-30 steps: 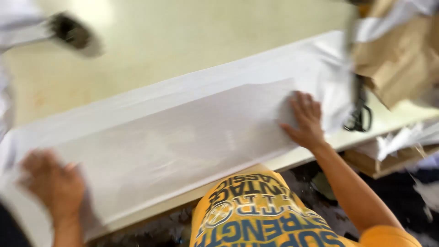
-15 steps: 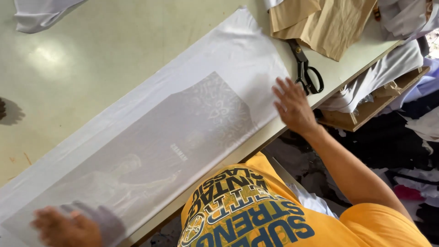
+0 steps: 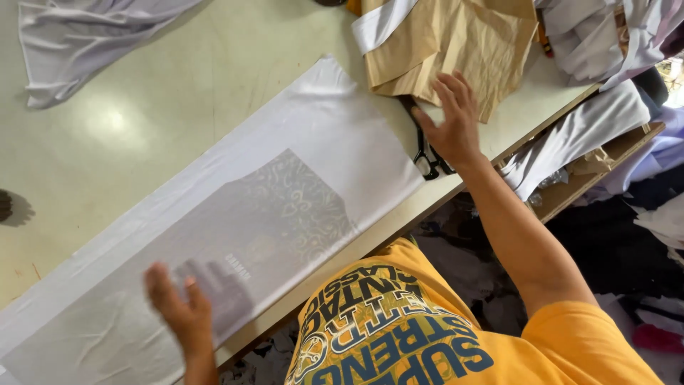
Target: The person lays out fabric on a cutting table, positions a paper pattern, and uses tailor shears to cut the fabric into the required shape.
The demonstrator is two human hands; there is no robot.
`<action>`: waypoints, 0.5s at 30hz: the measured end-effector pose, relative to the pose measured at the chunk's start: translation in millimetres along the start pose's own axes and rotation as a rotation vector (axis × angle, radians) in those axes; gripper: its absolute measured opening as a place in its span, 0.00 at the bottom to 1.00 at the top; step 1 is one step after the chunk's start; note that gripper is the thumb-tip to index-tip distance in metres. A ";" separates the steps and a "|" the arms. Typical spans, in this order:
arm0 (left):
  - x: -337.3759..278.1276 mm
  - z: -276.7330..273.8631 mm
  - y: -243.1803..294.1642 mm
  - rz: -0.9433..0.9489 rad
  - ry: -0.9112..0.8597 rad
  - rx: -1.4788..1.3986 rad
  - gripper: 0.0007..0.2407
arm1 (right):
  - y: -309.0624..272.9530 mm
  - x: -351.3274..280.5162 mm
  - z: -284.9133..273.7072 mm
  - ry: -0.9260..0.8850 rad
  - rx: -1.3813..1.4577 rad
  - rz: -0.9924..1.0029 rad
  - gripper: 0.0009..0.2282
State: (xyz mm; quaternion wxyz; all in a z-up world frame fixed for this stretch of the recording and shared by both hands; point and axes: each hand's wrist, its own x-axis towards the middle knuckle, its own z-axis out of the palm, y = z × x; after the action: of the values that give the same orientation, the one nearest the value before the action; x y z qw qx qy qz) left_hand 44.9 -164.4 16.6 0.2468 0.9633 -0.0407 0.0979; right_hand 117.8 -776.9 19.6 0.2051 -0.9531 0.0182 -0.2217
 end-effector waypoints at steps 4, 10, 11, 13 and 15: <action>36.0 40.6 101.9 0.097 -0.032 -0.119 0.22 | 19.2 36.7 29.0 -0.117 -0.114 -0.042 0.33; 49.5 60.2 170.9 0.236 -0.037 -0.333 0.19 | 3.5 114.5 -50.5 -0.062 1.311 0.865 0.27; 48.9 56.4 176.9 0.176 -0.072 -0.371 0.17 | 25.2 119.5 -59.9 0.041 0.866 0.554 0.12; 47.6 50.4 186.4 0.116 -0.106 -0.407 0.16 | 81.3 131.6 -76.2 0.133 0.421 0.243 0.10; 44.4 44.9 192.6 -0.038 -0.149 -0.465 0.15 | 149.1 144.8 -89.4 0.287 0.395 0.112 0.08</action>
State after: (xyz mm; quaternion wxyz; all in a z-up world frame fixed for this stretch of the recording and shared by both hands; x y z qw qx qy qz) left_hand 71.4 -355.9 77.3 0.4602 0.8856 -0.0623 0.0101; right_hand 218.2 -965.7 93.3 0.3947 -0.8508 0.0562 -0.3424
